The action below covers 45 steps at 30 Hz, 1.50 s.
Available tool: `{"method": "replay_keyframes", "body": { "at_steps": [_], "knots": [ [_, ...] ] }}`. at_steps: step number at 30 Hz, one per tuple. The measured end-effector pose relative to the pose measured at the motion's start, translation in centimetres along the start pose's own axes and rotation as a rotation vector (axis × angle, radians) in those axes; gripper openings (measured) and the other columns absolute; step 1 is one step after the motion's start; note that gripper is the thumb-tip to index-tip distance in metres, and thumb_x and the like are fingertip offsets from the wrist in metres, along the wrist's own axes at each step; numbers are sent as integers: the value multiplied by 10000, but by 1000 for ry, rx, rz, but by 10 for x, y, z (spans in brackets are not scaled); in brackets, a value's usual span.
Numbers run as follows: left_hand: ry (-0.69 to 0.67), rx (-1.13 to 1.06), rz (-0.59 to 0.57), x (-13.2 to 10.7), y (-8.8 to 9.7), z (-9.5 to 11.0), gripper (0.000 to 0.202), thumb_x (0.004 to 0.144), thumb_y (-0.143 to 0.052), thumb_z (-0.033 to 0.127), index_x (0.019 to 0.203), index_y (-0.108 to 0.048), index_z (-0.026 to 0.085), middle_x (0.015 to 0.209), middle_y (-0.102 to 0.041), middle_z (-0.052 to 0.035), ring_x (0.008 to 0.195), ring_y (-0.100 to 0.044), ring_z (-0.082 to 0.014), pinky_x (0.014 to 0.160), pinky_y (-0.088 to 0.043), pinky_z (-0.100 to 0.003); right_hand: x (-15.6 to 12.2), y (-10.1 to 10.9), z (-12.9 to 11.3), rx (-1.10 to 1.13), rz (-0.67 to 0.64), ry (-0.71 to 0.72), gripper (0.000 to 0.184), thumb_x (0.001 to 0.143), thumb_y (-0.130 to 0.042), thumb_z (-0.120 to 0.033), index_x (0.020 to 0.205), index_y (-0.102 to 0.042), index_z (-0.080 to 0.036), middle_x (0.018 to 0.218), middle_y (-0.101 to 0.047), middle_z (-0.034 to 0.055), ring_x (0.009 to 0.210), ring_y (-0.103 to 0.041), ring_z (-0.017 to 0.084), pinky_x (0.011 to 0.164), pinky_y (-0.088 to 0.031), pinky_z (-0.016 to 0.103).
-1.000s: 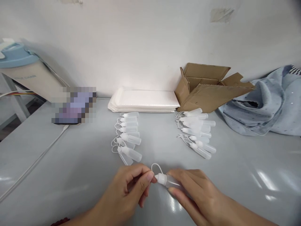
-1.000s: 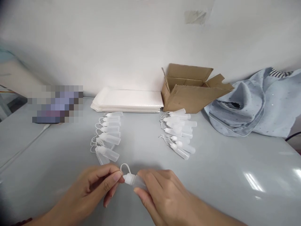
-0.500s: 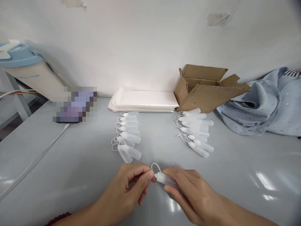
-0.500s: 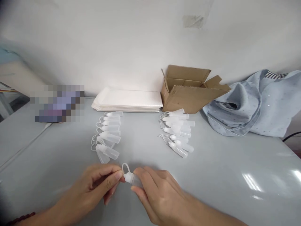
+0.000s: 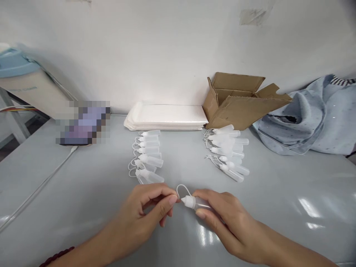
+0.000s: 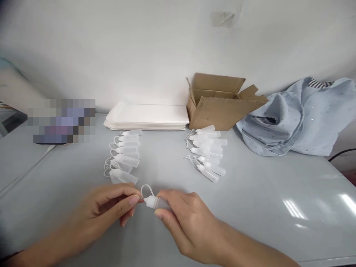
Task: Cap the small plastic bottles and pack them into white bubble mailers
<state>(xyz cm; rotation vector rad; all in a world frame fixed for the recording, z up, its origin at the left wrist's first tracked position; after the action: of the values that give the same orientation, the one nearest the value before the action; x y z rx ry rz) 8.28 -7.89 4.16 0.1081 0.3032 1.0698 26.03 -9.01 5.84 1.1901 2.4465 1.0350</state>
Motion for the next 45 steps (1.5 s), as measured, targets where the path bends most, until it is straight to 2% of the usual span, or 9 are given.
{"method": "replay_keyframes", "body": {
  "at_steps": [5,10,16,19,23,25,29,34,45],
  "knots": [
    [-105,27,29,-1,-2,2,235,905,-467,256,724,-603,192,608,-526,38,516,-502,-79,504,-407,-171,2,-1,1,164,-82,-148,200,969,-341,-270,964,-525,-190,658,-456,-37,565,-427,105,563,-382,228],
    [-146,96,39,-2,-1,6,228,905,-457,233,735,-604,197,628,-541,32,529,-511,-83,507,-416,-172,3,-2,2,237,-125,-197,229,969,-333,-288,953,-537,-186,651,-418,-41,561,-389,103,553,-354,236],
    [-278,266,104,-1,5,11,217,903,-456,205,759,-619,204,611,-543,29,553,-501,-103,521,-389,-202,2,0,8,206,-125,-224,203,965,-371,-315,1060,-522,-217,724,-516,-32,609,-474,105,586,-396,232],
    [-332,337,255,1,23,16,173,886,-494,205,761,-614,201,676,-590,24,614,-528,-109,579,-410,-202,1,5,16,133,-53,-226,188,955,-402,-326,1105,-482,-246,811,-567,-20,651,-524,112,579,-412,234],
    [-213,394,622,5,65,17,186,860,-537,279,705,-603,199,715,-597,37,651,-512,-109,591,-394,-190,0,22,29,-102,168,-223,256,942,-431,-335,1182,-435,-247,929,-584,15,650,-536,120,569,-432,253],
    [-117,419,710,10,81,14,207,846,-540,336,714,-622,200,725,-593,39,634,-484,-110,562,-370,-192,0,31,35,-228,244,-222,246,934,-446,-325,1158,-461,-223,929,-590,32,651,-538,127,561,-434,258],
    [55,379,652,23,99,-2,251,824,-525,410,763,-647,200,761,-600,34,639,-459,-118,565,-346,-202,1,43,46,-433,280,-208,163,934,-428,-280,1014,-536,-188,927,-611,57,651,-563,141,523,-431,256],
    [146,245,535,32,102,-20,275,794,-533,452,776,-661,209,784,-632,26,733,-505,-153,631,-355,-218,-1,52,54,-576,316,-237,186,929,-417,-307,941,-561,-189,858,-633,42,582,-556,143,468,-411,254],
    [260,378,645,28,104,-12,262,760,-540,365,619,-635,166,594,-531,28,598,-419,-122,490,-278,-185,0,57,57,-693,252,-351,277,917,-401,-397,864,-570,-184,824,-665,54,518,-567,145,442,-364,252]
  ]
}}
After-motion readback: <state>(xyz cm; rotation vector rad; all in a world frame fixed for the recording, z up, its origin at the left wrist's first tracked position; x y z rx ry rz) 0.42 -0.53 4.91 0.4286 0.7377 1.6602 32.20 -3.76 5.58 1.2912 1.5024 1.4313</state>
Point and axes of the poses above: each hand's wrist, its own x-axis towards the middle knuckle, its own y-axis out of the back of the hand, z = x × y, the point moved 4 cm from there along x, towards the middle knuckle
